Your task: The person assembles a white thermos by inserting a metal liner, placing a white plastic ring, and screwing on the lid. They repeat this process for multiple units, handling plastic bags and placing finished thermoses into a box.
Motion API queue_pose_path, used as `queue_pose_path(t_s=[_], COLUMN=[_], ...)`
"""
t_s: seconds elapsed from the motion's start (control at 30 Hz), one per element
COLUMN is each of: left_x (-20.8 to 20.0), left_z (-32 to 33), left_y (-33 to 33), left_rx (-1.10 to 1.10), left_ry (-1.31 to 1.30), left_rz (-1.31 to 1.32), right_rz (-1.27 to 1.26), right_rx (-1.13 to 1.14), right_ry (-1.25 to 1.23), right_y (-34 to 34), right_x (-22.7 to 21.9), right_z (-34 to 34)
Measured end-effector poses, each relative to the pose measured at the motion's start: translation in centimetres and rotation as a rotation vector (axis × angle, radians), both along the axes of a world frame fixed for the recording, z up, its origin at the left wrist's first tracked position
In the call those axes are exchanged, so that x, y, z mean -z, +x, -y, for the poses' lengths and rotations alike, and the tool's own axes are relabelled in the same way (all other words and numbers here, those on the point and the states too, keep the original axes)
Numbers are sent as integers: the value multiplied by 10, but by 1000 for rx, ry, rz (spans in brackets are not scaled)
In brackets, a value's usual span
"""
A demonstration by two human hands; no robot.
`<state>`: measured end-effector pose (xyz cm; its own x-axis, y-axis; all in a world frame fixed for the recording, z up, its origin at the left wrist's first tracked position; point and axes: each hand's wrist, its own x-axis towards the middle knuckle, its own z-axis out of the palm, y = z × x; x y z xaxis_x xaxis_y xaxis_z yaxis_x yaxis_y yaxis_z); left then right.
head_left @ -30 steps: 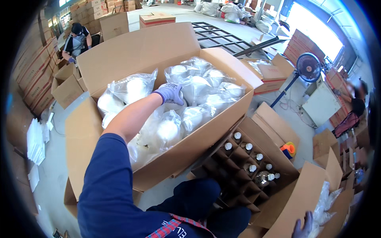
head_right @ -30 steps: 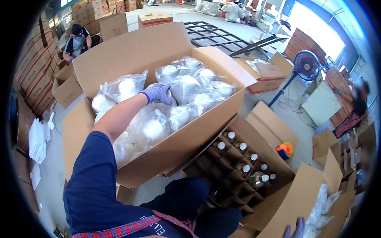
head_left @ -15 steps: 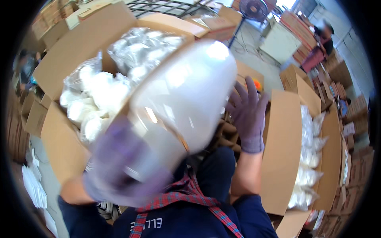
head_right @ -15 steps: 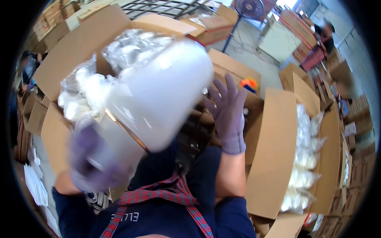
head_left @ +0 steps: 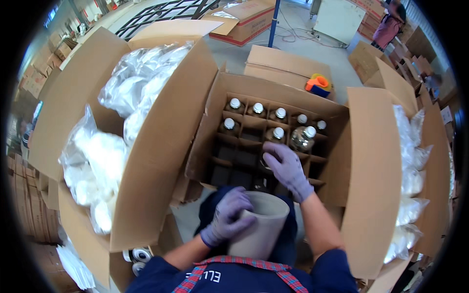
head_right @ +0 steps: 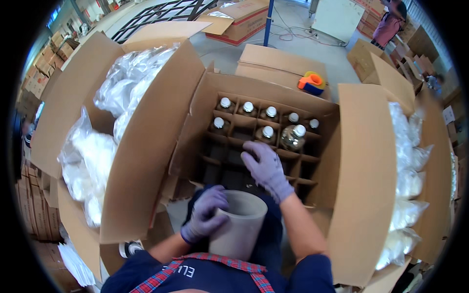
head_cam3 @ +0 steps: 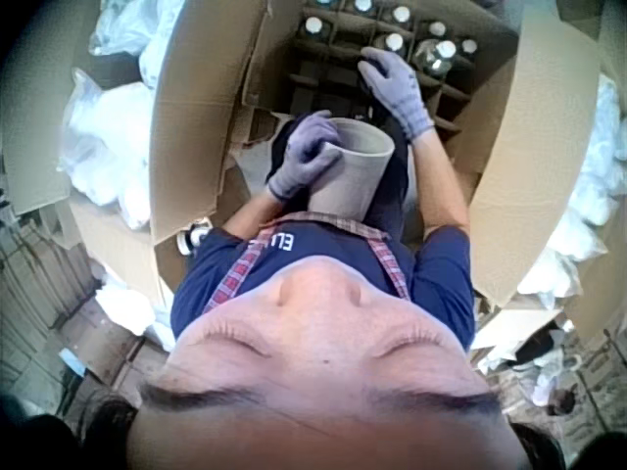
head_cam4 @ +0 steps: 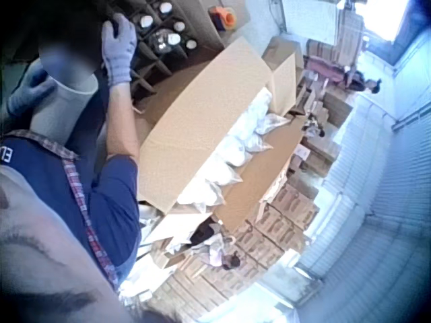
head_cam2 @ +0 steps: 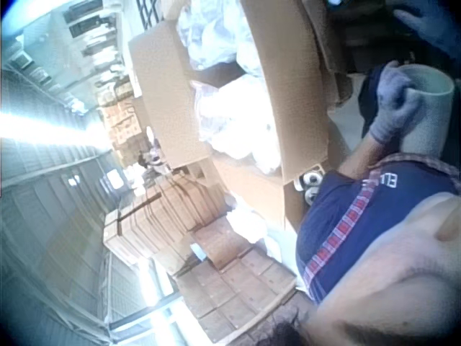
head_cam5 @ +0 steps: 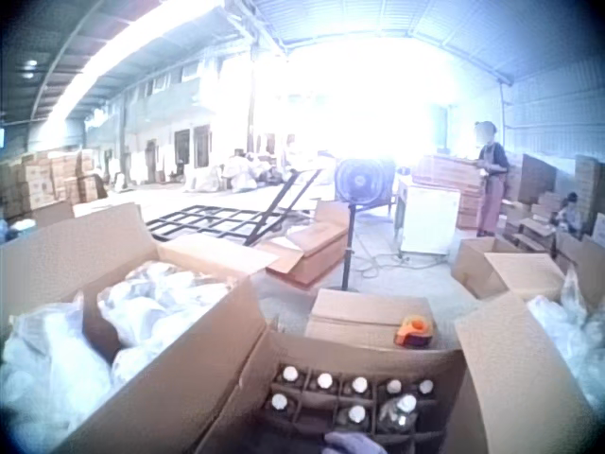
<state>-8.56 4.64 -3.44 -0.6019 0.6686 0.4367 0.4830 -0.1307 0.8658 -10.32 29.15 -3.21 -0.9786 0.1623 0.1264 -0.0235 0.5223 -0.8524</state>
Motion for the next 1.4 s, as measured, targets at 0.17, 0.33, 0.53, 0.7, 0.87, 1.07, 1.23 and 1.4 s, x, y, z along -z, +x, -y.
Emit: queue_pose_path(t_s=[0.17, 0.33, 0.53, 0.7, 0.87, 1.07, 1.23, 1.4], left_x=[24, 38, 43, 23, -4, 2, -54, -13], left_z=[-1, 8, -16, -68, -42, 50, 51, 94], left_y=[-22, -19, -91, -118, -58, 28, 79, 107], left_rx=[70, -103, -224, 215, 221, 47, 238, 376], left_ry=[151, 327, 458, 811, 298, -102, -216, -221], left_rz=[245, 810, 1514, 1486, 815, 596, 231, 172], right_rz=[143, 366, -250, -387, -220, 177, 266, 523], right_rx=[-168, -425, -208, -271, 22, -361, -434, 144], right_ry=[536, 966, 783, 640, 240, -153, -120, -360], right_y=[-186, -278, -172, -10, 8, 72, 147, 313], right_x=[130, 235, 12, -127, -98, -43, -80, -81], right_z=[6, 53, 9, 24, -10, 22, -1, -14])
